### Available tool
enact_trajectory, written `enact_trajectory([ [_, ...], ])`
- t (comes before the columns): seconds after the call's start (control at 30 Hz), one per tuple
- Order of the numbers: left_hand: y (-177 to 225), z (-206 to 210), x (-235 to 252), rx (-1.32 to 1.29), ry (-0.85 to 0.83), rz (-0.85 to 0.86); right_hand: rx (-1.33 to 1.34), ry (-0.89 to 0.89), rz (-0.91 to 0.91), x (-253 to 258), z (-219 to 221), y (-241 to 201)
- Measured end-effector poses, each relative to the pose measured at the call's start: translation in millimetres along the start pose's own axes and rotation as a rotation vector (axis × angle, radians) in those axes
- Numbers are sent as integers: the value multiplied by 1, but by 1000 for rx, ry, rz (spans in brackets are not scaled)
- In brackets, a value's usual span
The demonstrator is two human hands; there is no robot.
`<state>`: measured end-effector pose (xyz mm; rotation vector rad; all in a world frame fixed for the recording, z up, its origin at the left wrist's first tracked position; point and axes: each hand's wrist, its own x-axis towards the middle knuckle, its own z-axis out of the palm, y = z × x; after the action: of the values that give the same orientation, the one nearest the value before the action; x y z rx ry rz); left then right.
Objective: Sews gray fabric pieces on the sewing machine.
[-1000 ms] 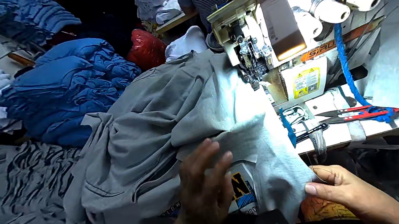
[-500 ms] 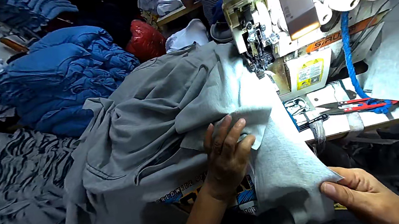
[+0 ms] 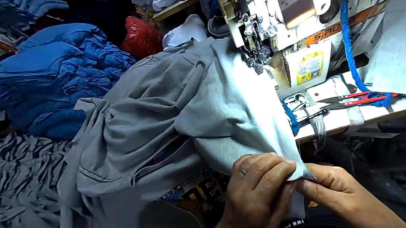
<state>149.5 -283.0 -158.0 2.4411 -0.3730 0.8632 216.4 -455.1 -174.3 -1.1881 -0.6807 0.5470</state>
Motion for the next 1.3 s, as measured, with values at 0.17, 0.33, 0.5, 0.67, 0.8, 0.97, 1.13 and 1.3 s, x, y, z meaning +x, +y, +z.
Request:
enact_trajectory([
  [0.17, -1, -8, 1, -156, 15, -92, 1, -75, 30, -2, -4, -2],
  [0.33, 9, -20, 9, 160, 28, 118, -186, -73, -78, -4, -6, -7],
  [0.5, 11, -23, 10, 242, 15, 189, -121, -77, 9, -6, 0, -18],
  [0.67, 16, -26, 9, 301, -25, 193, 130, -151, 255, -7, 4, -39],
  [0.8, 22, -29, 11, 368, -43, 199, -15, -193, 184, -7, 0, -48],
  [0.97, 19, -28, 14, 337, 13, 176, -836, 24, -486, 12, -20, -34],
  [1.13, 15, -17, 13, 238, 117, 90, -852, -6, -718, 31, -19, -21],
  [1.3, -19, 4, 18, 312, -27, 138, -831, -9, -722, 30, -20, -25],
])
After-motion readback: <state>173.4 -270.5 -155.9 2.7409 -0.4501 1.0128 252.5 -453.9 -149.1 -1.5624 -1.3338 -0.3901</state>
